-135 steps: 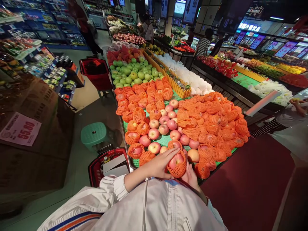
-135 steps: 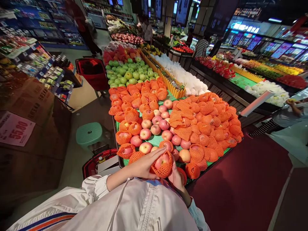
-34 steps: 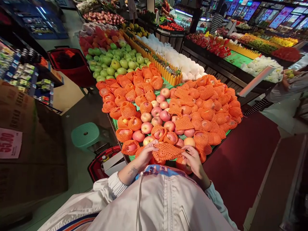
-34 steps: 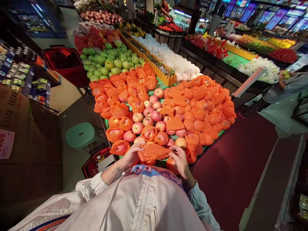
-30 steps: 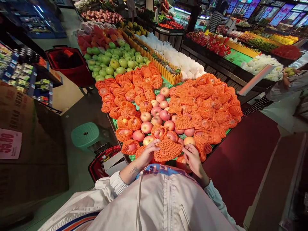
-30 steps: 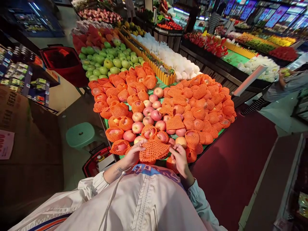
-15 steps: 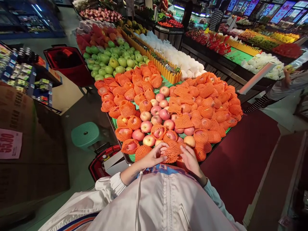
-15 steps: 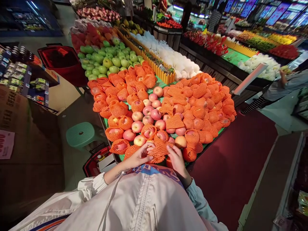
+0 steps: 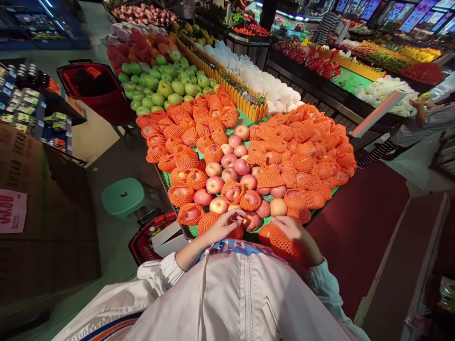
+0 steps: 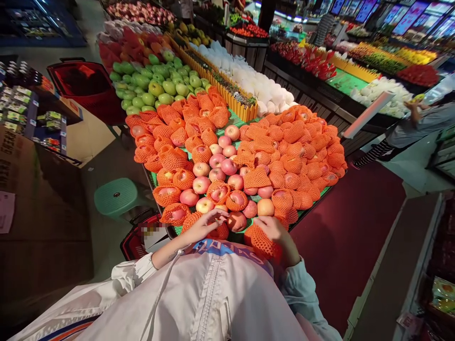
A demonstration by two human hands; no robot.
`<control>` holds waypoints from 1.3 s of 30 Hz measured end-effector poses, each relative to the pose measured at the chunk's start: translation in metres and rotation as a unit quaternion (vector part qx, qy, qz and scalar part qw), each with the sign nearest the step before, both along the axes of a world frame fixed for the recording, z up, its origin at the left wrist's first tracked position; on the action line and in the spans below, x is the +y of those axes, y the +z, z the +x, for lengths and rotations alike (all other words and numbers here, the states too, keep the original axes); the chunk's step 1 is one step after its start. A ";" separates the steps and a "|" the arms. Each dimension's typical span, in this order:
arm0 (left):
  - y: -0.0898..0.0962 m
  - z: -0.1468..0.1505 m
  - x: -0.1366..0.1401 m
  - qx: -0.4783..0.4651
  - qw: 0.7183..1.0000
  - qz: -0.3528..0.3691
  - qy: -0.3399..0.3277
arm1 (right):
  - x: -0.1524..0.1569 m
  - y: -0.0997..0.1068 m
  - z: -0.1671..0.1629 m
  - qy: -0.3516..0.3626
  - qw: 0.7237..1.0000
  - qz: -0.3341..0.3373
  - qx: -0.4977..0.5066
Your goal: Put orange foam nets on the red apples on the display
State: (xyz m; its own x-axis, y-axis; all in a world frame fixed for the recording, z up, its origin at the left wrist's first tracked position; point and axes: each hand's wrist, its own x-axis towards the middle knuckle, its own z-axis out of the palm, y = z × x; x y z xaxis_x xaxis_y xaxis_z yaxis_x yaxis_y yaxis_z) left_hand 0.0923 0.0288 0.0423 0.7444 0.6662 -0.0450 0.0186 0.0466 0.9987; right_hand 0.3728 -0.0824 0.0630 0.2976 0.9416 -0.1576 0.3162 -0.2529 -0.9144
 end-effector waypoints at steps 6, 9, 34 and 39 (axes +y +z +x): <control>0.002 0.000 0.001 0.036 0.999 0.020 0.002 | 0.026 -0.016 -0.061 0.160 0.953 -0.105 -0.233; 0.001 -0.001 0.001 0.041 0.999 0.034 -0.001 | 0.035 -0.021 -0.086 0.206 0.882 -0.192 -0.378; -0.027 0.069 0.071 0.315 0.789 0.515 -0.117 | 0.003 0.000 -0.066 0.053 0.929 -0.112 -0.350; -0.033 0.072 0.069 0.324 0.779 0.522 -0.123 | -0.019 0.010 -0.026 -0.108 0.950 0.019 -0.292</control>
State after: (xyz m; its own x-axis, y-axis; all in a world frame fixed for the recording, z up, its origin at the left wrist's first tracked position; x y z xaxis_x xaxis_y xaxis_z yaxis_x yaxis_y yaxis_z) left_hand 0.1645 0.0976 0.0093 0.9017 0.4322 0.0067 0.4149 -0.8697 0.2675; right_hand 0.3465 -0.1018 0.0726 0.5114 0.8500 0.1261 0.7163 -0.3406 -0.6090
